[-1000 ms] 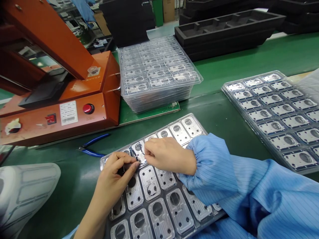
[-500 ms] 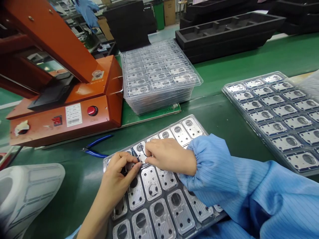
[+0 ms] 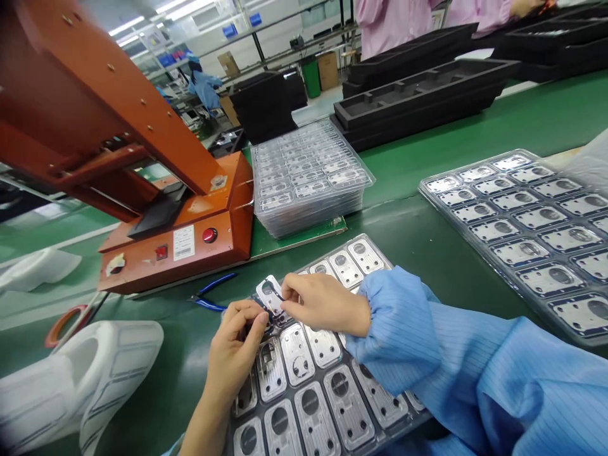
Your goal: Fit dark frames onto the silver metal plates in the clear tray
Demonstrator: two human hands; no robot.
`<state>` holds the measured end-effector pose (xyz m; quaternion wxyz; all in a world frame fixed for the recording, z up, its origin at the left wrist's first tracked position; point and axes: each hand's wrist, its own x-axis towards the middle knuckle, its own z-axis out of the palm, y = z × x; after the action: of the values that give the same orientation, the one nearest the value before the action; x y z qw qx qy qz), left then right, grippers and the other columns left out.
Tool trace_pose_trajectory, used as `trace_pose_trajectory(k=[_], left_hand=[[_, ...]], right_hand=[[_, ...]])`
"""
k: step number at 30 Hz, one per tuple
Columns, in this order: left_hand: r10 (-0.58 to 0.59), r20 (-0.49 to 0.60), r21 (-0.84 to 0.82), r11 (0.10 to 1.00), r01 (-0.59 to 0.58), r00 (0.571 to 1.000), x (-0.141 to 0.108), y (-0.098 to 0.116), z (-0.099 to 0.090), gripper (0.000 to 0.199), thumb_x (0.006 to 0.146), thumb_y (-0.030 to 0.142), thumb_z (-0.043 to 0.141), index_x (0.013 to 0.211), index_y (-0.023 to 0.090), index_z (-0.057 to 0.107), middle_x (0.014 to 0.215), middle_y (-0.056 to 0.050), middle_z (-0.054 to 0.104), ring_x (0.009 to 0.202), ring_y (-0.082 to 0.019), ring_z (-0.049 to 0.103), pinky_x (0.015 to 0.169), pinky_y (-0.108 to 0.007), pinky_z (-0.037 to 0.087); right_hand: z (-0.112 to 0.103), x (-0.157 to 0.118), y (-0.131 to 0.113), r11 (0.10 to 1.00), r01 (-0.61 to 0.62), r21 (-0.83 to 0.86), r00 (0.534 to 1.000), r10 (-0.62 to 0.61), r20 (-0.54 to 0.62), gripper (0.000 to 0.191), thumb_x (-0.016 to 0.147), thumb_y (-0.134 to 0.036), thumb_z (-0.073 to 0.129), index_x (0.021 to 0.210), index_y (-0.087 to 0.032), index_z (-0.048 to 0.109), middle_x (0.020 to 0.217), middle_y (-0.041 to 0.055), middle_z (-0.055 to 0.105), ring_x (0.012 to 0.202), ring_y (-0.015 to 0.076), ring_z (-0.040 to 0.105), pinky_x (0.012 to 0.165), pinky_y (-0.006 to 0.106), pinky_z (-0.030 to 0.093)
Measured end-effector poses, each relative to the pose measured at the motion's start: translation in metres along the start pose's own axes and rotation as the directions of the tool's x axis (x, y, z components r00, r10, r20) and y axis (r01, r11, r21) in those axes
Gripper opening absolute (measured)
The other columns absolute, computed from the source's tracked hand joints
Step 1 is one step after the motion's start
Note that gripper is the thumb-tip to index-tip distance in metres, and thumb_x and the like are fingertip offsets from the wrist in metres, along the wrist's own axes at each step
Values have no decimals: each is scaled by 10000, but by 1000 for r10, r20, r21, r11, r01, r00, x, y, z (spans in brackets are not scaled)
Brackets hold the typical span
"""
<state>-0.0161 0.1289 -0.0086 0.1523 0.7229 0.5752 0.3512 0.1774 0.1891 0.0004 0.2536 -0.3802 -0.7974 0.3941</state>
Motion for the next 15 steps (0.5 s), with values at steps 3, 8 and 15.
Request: trace_pose_trajectory(k=[3,8,15], left_hand=[[93,-131,19,996,-91,987,-2,-1,0,61,844,168,557,832,192,611,835,-21,571,803,-141,573,725,-262,475],[189,-282,8,981,-194,941,-9,-4,1,208,818,85,567,972,204,641,959,-45,604,913,-154,583,831,-294,482],[-397,-99,-636,730,249,913,-14,5,9,370,830,324,616,1176,195,592,1016,-86,689,881,-189,674,771,-295,553]], right_hand=[[2,-1,-2,986,82,145,995,-72,-68,70,853,-204,560,804,-177,518,710,-30,561,631,91,526,610,209,409],[4,-3,-6,944,208,254,969,-164,-185,103,864,-239,583,803,-167,543,726,-17,570,646,90,542,615,201,446],[5,-6,-8,928,281,243,952,-238,-190,83,856,-202,601,804,-150,562,739,-9,573,648,84,532,614,197,443]])
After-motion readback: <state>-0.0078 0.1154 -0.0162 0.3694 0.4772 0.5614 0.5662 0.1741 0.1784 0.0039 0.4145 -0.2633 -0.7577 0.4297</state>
